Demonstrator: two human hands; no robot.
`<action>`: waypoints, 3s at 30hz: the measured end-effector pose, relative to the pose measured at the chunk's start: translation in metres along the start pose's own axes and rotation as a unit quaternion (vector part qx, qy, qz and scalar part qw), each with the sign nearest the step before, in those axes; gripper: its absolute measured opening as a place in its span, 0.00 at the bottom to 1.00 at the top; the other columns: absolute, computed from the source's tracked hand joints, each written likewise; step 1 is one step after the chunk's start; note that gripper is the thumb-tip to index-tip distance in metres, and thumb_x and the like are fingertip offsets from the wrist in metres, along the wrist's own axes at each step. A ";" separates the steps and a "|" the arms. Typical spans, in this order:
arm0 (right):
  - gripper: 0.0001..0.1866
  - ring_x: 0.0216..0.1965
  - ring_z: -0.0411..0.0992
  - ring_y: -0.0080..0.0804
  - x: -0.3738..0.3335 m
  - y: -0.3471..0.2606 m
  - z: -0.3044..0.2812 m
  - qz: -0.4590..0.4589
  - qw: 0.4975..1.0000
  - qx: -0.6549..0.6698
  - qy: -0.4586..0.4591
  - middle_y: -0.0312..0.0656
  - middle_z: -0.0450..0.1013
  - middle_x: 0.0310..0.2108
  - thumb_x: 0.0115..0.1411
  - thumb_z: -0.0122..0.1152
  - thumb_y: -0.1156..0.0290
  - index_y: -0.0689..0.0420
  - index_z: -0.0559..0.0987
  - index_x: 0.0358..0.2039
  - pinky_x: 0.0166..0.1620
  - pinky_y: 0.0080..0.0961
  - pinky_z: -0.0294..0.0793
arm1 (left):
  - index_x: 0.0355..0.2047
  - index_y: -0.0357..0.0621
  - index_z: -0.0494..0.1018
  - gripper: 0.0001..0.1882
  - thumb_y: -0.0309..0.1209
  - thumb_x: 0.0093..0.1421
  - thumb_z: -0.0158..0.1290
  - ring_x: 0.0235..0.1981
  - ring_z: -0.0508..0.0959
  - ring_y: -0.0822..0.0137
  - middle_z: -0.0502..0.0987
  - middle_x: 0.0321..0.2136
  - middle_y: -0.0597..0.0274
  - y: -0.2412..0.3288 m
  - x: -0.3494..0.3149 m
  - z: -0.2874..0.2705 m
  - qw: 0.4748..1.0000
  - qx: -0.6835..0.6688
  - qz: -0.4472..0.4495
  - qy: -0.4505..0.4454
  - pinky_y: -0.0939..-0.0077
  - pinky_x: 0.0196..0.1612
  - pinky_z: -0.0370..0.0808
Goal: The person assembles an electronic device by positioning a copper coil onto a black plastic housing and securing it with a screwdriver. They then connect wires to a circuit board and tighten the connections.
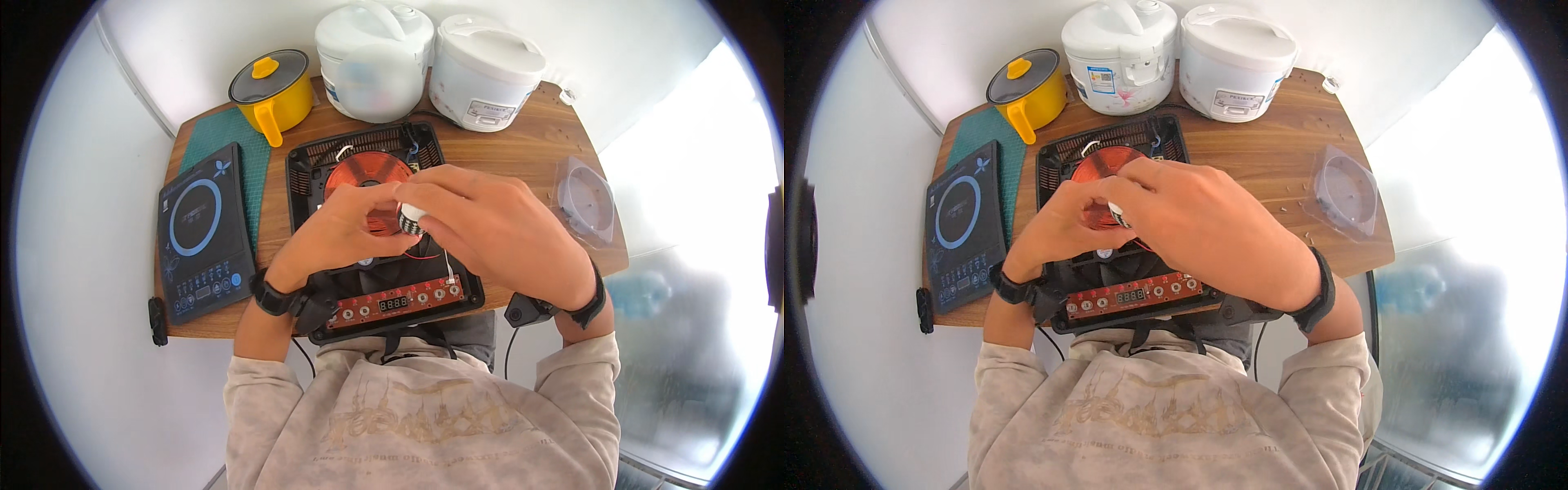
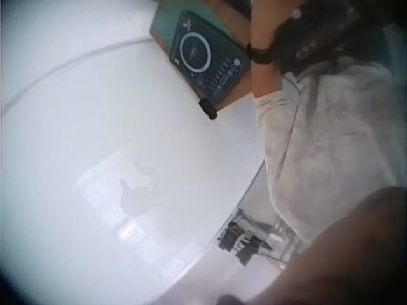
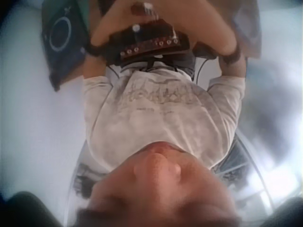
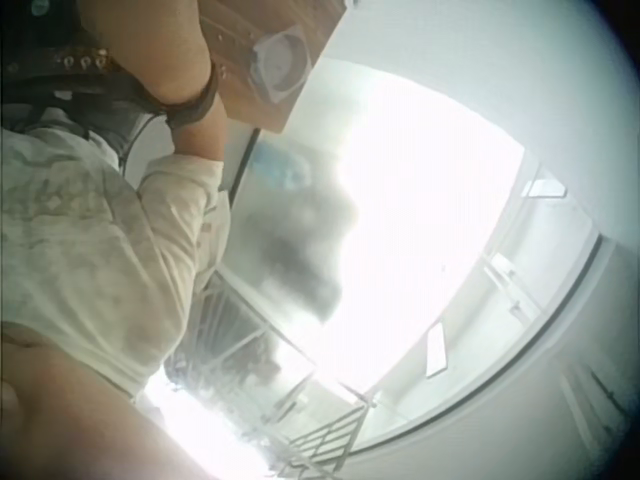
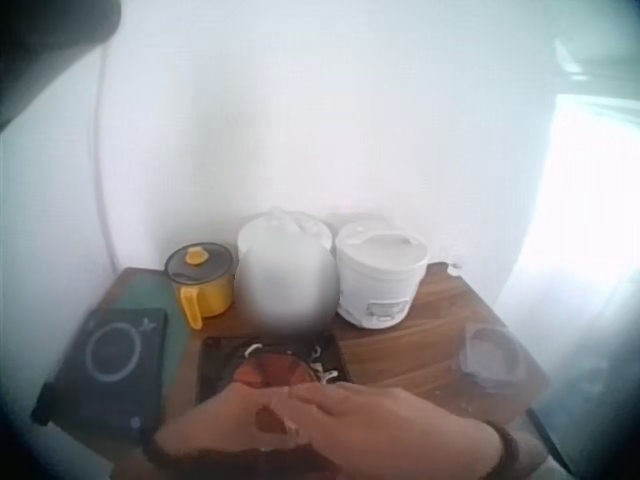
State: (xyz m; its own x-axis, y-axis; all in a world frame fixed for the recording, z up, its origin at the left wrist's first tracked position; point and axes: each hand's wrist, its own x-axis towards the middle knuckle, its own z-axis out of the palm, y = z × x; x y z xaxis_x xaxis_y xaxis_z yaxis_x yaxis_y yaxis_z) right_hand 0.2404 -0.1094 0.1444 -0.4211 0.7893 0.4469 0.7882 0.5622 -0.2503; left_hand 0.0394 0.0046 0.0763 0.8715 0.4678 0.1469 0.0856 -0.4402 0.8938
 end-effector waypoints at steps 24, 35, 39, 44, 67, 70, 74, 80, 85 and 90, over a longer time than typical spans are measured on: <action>0.15 0.35 0.79 0.42 -0.001 0.003 0.002 -0.024 1.000 0.012 -0.001 0.44 0.76 0.35 0.58 0.68 0.63 0.59 0.79 0.40 0.34 0.39 0.77 | 0.65 0.42 0.63 0.33 0.22 0.62 0.63 0.41 0.82 0.67 0.81 0.39 0.59 -0.003 -0.011 0.025 0.999 0.028 -0.013 0.043 0.70 0.45 0.78; 0.27 0.17 0.74 0.44 0.016 0.006 0.015 0.065 0.982 -0.173 0.027 0.40 0.72 0.13 0.61 0.62 0.43 0.57 0.81 0.22 0.21 0.34 0.69 | 0.57 0.41 0.73 0.28 0.26 0.58 0.69 0.50 0.79 0.69 0.76 0.46 0.62 -0.011 -0.008 0.034 0.996 -0.036 0.043 0.071 0.73 0.48 0.79; 0.14 0.20 0.77 0.40 0.015 -0.001 0.015 0.075 0.985 -0.151 0.024 0.39 0.75 0.18 0.57 0.65 0.57 0.51 0.84 0.20 0.20 0.31 0.70 | 0.53 0.39 0.74 0.27 0.25 0.53 0.71 0.47 0.80 0.67 0.75 0.43 0.61 -0.004 -0.005 0.032 0.989 0.070 0.090 0.090 0.72 0.45 0.78; 0.19 0.25 0.77 0.41 0.008 -0.003 0.015 0.063 0.991 -0.102 0.052 0.41 0.76 0.26 0.64 0.62 0.51 0.56 0.81 0.36 0.26 0.34 0.73 | 0.54 0.39 0.73 0.25 0.24 0.56 0.68 0.41 0.82 0.60 0.78 0.43 0.58 -0.002 -0.007 0.029 0.991 0.076 0.013 0.108 0.68 0.45 0.78; 0.25 0.21 0.75 0.40 0.009 -0.005 0.021 0.082 0.984 -0.150 0.043 0.40 0.76 0.22 0.61 0.64 0.43 0.55 0.82 0.31 0.24 0.33 0.71 | 0.50 0.43 0.79 0.20 0.21 0.57 0.65 0.45 0.81 0.56 0.79 0.47 0.53 0.008 -0.008 0.026 0.995 0.089 0.006 0.051 0.67 0.47 0.78; 0.21 0.29 0.77 0.42 0.004 -0.004 0.014 0.051 0.996 -0.057 0.036 0.41 0.77 0.32 0.61 0.66 0.49 0.54 0.80 0.40 0.29 0.36 0.75 | 0.56 0.41 0.73 0.24 0.21 0.60 0.62 0.42 0.83 0.55 0.81 0.43 0.51 0.005 -0.009 0.026 0.994 0.078 -0.023 0.077 0.66 0.47 0.78; 0.17 0.36 0.78 0.44 -0.006 0.009 0.004 0.013 1.000 -0.014 -0.020 0.40 0.76 0.38 0.61 0.67 0.56 0.54 0.78 0.43 0.33 0.38 0.77 | 0.56 0.39 0.70 0.21 0.23 0.64 0.60 0.41 0.85 0.56 0.83 0.41 0.50 0.004 -0.009 0.023 0.994 0.079 -0.053 0.054 0.66 0.47 0.78; 0.17 0.26 0.77 0.42 -0.001 0.005 -0.004 0.061 0.992 -0.108 0.006 0.41 0.78 0.28 0.61 0.66 0.53 0.55 0.81 0.33 0.27 0.36 0.73 | 0.55 0.39 0.71 0.17 0.24 0.67 0.58 0.45 0.84 0.62 0.82 0.46 0.54 0.021 -0.008 0.024 0.996 0.063 -0.061 0.004 0.68 0.49 0.79; 0.18 0.14 0.72 0.39 0.000 0.003 0.015 0.044 0.978 -0.184 0.090 0.37 0.68 0.10 0.58 0.65 0.56 0.49 0.79 0.14 0.19 0.31 0.65 | 0.55 0.41 0.72 0.20 0.20 0.63 0.61 0.48 0.83 0.65 0.78 0.49 0.59 0.011 -0.011 0.025 0.997 0.061 0.016 0.033 0.72 0.50 0.80; 0.18 0.15 0.72 0.37 0.002 0.000 0.020 0.047 0.974 -0.204 0.091 0.36 0.70 0.12 0.58 0.65 0.55 0.48 0.79 0.15 0.20 0.30 0.66 | 0.54 0.41 0.73 0.22 0.20 0.60 0.65 0.47 0.81 0.66 0.78 0.49 0.61 0.000 -0.012 0.026 0.997 -0.004 0.056 0.045 0.72 0.50 0.80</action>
State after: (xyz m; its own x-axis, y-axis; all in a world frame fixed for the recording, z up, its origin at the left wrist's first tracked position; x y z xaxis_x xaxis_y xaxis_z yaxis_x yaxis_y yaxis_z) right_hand 0.2307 -0.1027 0.1277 -0.2819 0.7551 0.5919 0.9477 0.3154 0.0491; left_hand 0.0412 -0.0211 0.0637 0.8287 0.4830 0.2827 -0.0141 -0.4869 0.8734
